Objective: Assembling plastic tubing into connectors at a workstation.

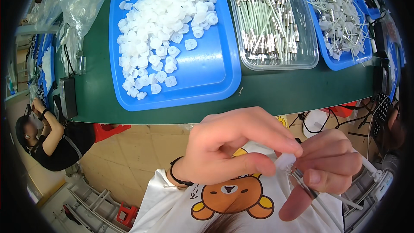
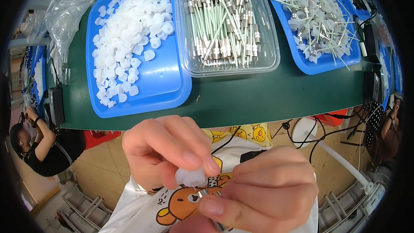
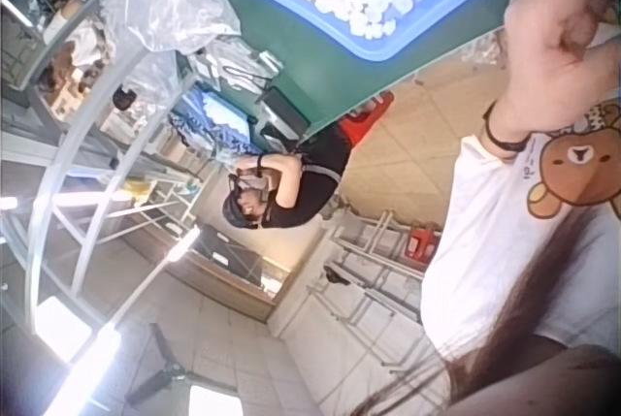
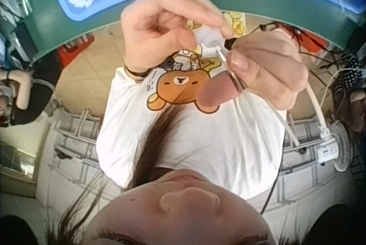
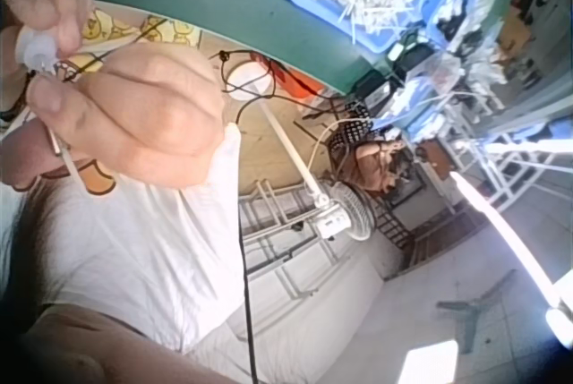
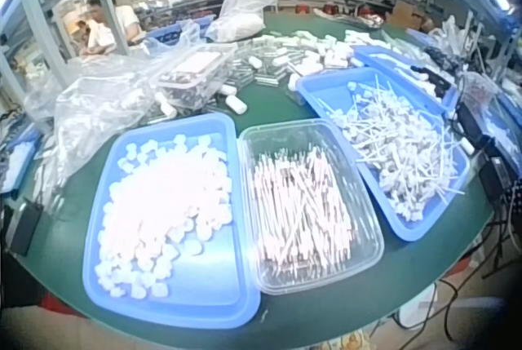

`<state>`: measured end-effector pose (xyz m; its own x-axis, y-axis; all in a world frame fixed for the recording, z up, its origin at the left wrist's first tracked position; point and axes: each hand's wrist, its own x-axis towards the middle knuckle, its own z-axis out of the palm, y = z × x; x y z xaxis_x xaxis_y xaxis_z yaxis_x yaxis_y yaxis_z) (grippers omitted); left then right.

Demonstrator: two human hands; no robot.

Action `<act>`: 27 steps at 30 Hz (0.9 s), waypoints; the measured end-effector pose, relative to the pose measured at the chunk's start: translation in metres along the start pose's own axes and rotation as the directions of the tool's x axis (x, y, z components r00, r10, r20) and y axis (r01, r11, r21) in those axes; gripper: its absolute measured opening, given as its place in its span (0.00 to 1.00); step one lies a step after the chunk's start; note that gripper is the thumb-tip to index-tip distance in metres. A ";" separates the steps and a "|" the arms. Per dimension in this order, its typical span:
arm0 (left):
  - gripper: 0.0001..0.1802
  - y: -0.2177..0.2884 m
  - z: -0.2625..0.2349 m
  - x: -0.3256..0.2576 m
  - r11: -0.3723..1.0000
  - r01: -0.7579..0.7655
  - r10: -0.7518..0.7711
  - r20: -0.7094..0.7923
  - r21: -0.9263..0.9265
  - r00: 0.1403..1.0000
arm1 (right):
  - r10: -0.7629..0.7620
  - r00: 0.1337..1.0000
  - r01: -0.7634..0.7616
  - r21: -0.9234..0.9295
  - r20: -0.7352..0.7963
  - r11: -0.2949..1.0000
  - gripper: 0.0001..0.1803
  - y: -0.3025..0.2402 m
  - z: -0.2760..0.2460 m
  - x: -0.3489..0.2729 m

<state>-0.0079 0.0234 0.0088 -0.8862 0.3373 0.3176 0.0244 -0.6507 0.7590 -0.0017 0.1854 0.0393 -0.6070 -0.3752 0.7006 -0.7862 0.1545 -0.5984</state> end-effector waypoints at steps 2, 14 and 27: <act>0.15 0.001 -0.002 -0.001 0.999 -0.037 0.036 0.035 0.039 0.999 | 0.000 1.000 0.000 0.010 -0.006 1.000 0.38 -0.001 0.000 0.000; 0.17 0.006 0.000 0.002 0.868 -0.233 0.216 0.089 0.438 0.972 | -0.023 0.996 0.026 0.044 -0.086 0.999 0.35 0.002 0.007 -0.003; 0.18 0.003 0.001 -0.003 0.898 -0.172 0.175 0.030 0.406 0.984 | -0.125 0.978 0.131 0.022 -0.169 0.991 0.28 0.011 0.020 -0.006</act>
<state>-0.0045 0.0209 0.0105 -0.8541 0.2386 0.4621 0.3616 -0.3660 0.8575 -0.0041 0.1712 0.0210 -0.5145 -0.2318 0.8256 -0.8561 0.0836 -0.5100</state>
